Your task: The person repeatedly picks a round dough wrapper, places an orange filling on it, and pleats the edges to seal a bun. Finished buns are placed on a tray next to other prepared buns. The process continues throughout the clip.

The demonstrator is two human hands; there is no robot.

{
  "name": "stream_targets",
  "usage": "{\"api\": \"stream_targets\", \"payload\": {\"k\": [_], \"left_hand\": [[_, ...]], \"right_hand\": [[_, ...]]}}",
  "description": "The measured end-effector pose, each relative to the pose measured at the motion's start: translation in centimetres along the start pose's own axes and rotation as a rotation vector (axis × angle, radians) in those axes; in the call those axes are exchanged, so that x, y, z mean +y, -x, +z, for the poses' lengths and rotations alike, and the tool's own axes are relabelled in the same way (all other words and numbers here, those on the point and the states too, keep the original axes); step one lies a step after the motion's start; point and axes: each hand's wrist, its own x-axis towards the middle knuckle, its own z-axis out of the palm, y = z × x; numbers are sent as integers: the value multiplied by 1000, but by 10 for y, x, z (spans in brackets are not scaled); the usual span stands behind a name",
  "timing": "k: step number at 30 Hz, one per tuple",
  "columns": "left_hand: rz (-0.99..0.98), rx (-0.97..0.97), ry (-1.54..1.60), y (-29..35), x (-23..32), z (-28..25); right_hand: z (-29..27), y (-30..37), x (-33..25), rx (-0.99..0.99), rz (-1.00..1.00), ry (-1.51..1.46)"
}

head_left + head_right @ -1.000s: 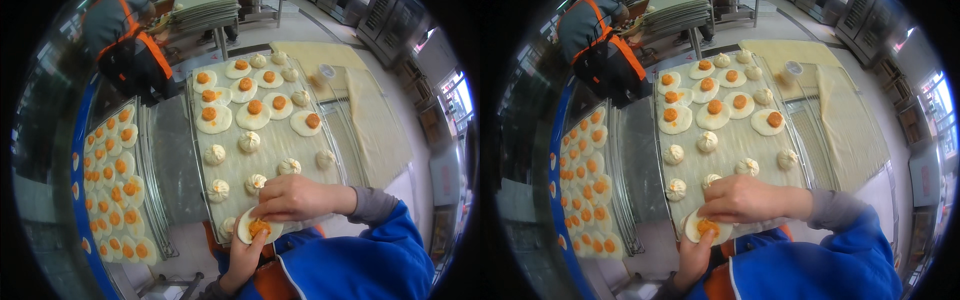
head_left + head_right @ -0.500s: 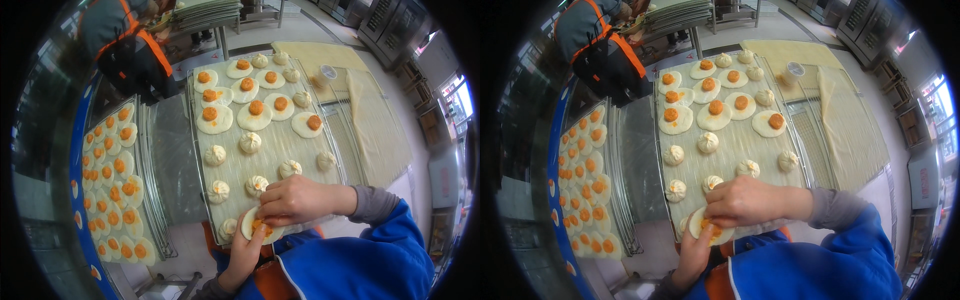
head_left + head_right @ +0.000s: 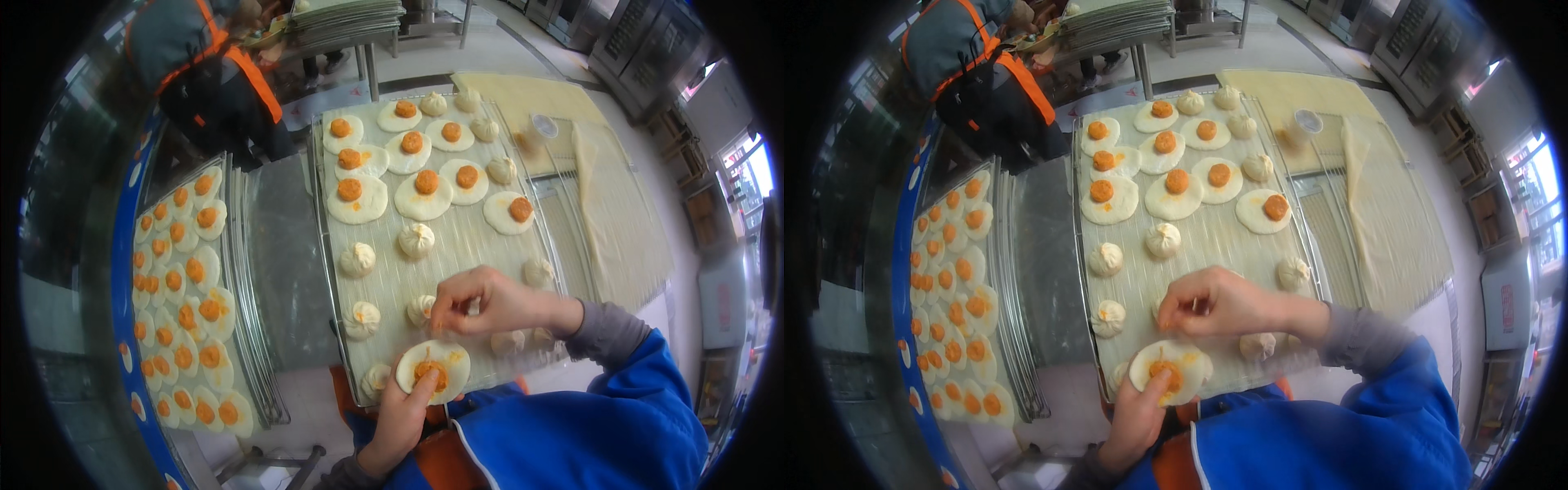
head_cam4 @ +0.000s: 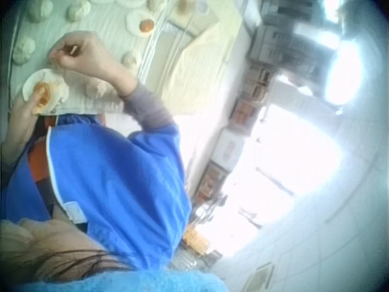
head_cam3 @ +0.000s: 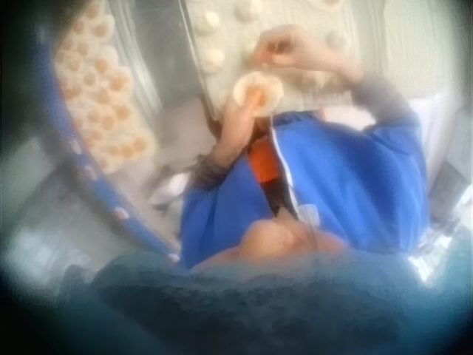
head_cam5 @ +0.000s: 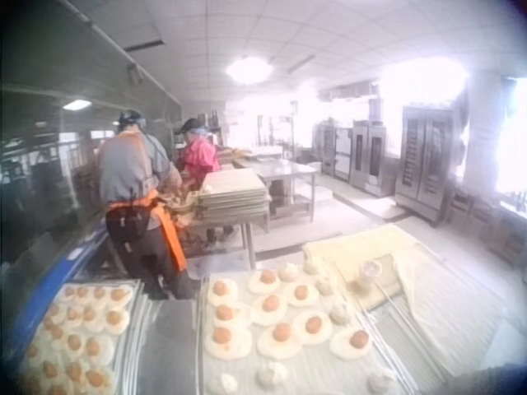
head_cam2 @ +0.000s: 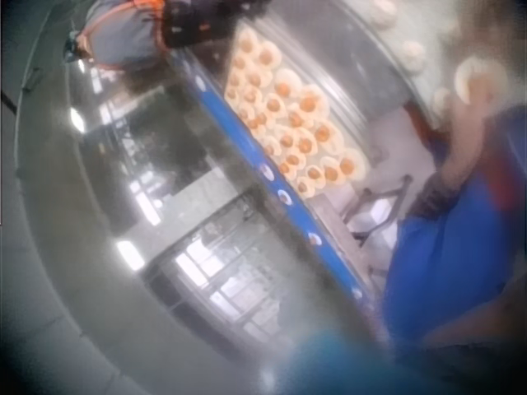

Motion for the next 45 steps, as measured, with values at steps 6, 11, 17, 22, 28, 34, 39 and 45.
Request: {"api": "stream_targets", "payload": {"k": [6,11,17,22,28,34,39,45], "left_hand": [[35,-39,-54,7,-1,0],[15,-24,-42,11,0,1],[13,-21,-68,12,-1,0],[18,-46,-77,12,-3,-1],[10,-64,-18,13,-5,-3],[47,-97,-70,16,-2,0],[110,-58,-129,18,2,4],[203,-43,-248,26,-3,2]], "right_hand": [[-43,-44,31,406,-135,588],[-52,-68,51,454,-253,837],[-52,-70,50,328,-335,1131],[-52,-56,49,188,-290,1336],[-47,-38,57,290,-317,1330],[-53,-21,46,416,-198,1148],[-22,5,11,273,-140,508],[31,37,-17,-33,-35,143]]}}
